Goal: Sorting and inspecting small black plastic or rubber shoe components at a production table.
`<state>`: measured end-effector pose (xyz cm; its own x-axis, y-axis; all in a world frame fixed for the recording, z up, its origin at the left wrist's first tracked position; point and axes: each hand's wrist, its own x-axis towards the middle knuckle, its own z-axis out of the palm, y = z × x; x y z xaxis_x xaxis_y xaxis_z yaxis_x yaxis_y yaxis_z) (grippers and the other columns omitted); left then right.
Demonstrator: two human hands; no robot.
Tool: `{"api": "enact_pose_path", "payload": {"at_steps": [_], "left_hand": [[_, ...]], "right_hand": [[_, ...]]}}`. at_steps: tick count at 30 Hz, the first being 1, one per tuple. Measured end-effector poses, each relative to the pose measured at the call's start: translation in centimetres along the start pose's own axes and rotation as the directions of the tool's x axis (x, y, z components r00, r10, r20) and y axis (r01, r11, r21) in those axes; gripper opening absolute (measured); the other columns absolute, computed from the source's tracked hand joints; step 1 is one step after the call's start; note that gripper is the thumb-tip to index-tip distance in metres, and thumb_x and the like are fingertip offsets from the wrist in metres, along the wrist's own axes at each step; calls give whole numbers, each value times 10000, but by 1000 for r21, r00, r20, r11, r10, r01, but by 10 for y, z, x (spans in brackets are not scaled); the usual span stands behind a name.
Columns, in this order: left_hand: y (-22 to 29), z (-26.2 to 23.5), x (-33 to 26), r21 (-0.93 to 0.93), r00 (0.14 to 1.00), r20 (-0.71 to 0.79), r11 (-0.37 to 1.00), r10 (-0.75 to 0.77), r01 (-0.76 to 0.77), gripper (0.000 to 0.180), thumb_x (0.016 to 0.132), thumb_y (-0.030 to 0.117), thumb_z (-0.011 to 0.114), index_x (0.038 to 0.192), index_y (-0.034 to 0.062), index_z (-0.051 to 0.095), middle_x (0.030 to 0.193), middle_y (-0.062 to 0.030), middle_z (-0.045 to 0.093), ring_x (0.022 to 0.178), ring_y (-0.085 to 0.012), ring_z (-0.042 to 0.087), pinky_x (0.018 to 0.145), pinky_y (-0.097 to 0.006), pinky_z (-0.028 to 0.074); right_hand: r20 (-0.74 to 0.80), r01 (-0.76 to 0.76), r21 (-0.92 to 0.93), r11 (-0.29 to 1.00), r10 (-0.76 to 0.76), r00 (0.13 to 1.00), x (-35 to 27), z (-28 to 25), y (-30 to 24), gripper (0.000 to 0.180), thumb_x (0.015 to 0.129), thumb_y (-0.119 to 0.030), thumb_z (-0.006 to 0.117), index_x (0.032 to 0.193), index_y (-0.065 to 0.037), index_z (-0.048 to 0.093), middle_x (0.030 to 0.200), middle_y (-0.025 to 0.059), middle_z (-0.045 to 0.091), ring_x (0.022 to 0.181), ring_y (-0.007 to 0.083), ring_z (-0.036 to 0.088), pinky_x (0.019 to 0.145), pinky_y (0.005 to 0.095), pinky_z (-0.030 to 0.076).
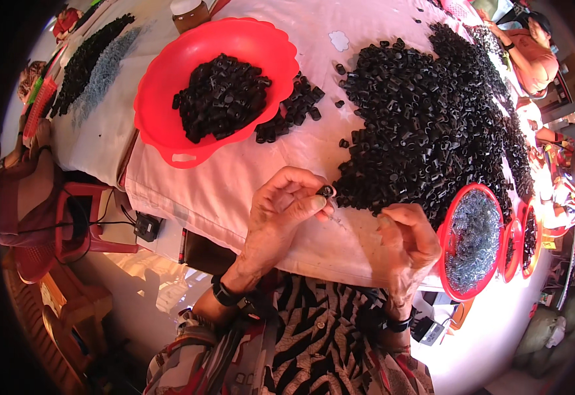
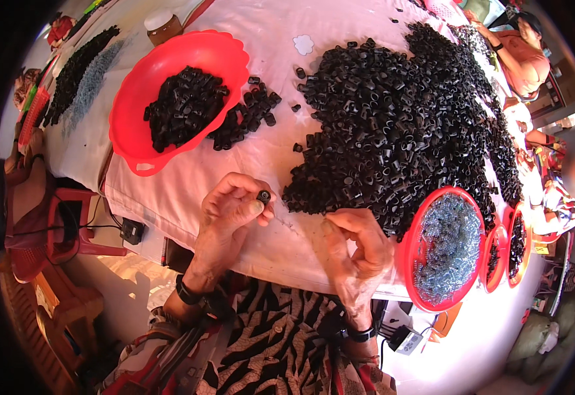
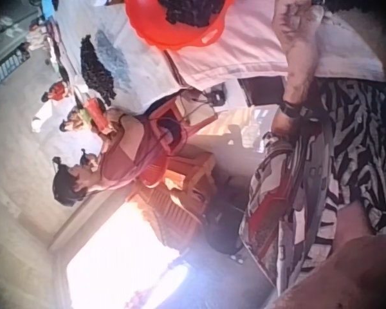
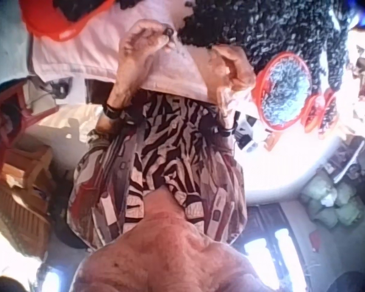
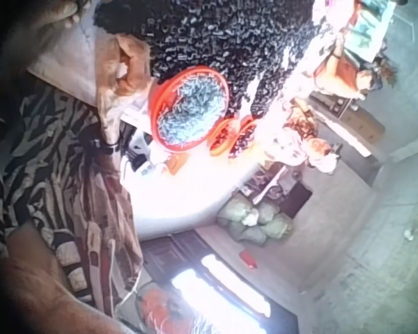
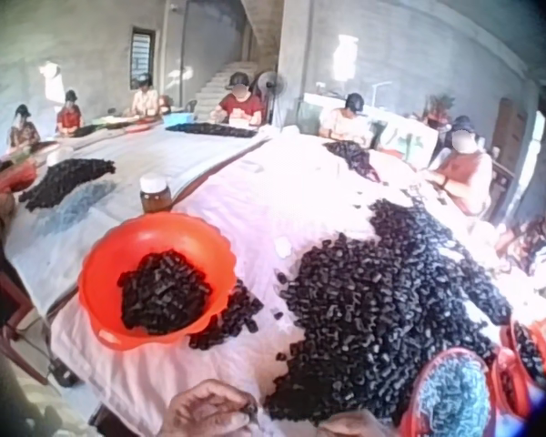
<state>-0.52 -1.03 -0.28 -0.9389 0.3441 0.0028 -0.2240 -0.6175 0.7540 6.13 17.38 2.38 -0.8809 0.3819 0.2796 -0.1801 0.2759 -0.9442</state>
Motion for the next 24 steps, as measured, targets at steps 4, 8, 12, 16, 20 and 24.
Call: {"api": "enact_pose_path", "payload": {"at_steps": [4,8,12,16,20,24], "left_hand": [[0,-1,0,12,999,-33,1000,-6,6,206,911,50,681,1106,24,621,1042,-104,667,870,-148,637,761,-268,510],[-1,-3,-1,3,1000,-31,1000,7,-7,212,923,36,661,1129,10,620,1059,-107,668,870,-153,635,762,-266,509],[-1,-1,0,-10,1000,-21,1000,3,-3,209,921,31,659,1125,8,619,1056,-107,667,874,-152,634,763,-265,510],[-1,-2,-1,-6,1000,-19,1000,-1,1,209,919,26,656,1124,7,619,1056,-109,664,874,-153,632,763,-266,510],[-1,-1,-1,20,1000,-22,1000,-8,8,207,918,26,651,1121,6,619,1057,-113,661,868,-154,628,764,-270,507],[-1,-2,0,20,1000,5,1000,9,-10,196,950,12,624,1144,-12,611,1011,-96,665,878,-155,646,785,-284,531]], "right_hand": [[150,33,-158,987,-9,989,-4,9,2,129,832,88,680,946,28,679,893,93,668,697,106,623,598,228,489],[205,87,-325,942,-20,979,-3,22,-4,136,819,86,684,934,14,677,849,91,662,630,121,616,536,255,471],[195,215,-502,838,-132,972,-3,38,2,147,800,17,710,935,-32,679,806,94,613,618,243,627,550,339,510],[229,289,-573,767,-188,955,-3,43,6,165,787,-3,711,942,-45,674,838,92,594,667,270,634,566,366,520],[298,397,-549,735,-272,915,-3,41,8,175,781,-6,701,949,-40,666,899,91,585,741,252,643,581,366,521],[290,425,-553,717,-312,905,0,44,7,160,785,-7,692,938,-41,663,887,86,575,757,259,641,606,367,523]]}}
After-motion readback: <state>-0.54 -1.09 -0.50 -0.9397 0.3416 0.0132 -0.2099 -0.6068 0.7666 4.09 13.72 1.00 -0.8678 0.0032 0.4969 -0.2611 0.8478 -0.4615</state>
